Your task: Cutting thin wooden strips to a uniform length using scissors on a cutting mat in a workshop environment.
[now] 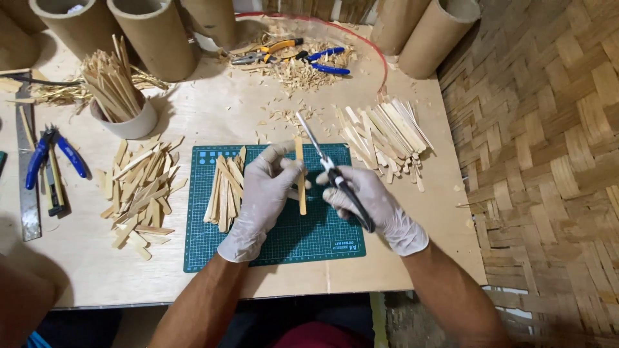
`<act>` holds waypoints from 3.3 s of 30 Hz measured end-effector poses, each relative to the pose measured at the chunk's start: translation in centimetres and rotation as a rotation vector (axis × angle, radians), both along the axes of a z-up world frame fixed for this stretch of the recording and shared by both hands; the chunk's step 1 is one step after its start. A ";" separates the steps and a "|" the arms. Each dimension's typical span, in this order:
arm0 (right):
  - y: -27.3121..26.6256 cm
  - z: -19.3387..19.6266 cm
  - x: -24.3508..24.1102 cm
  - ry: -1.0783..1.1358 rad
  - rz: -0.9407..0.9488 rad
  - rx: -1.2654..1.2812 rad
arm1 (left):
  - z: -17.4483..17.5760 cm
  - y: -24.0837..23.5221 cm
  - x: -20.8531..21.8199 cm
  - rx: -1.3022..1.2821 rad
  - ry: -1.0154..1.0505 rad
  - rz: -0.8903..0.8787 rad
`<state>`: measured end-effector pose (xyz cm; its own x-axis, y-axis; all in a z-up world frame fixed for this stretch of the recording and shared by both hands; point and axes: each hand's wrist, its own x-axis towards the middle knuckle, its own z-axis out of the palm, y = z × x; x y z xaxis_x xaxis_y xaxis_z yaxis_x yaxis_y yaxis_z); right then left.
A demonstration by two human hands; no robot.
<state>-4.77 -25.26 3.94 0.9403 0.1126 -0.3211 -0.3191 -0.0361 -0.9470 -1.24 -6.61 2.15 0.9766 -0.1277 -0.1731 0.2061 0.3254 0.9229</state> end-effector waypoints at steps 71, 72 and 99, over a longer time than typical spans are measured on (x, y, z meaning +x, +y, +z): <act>0.6 1.4 -0.4 0.065 0.054 -0.132 | 0.9 -1.5 -1.1 -0.083 0.171 -0.012; 0.8 2.0 -0.5 0.086 0.046 -0.137 | 1.1 -1.5 -1.1 -0.081 0.178 -0.011; -0.2 -0.3 -0.7 -0.058 0.042 -0.168 | -1.7 -1.3 0.0 0.023 0.197 0.214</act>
<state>-5.52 -25.42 3.62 0.9535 0.1012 -0.2838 -0.2588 -0.2071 -0.9435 -1.24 -7.94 0.45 0.9282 0.0835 -0.3627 0.3113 0.3598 0.8796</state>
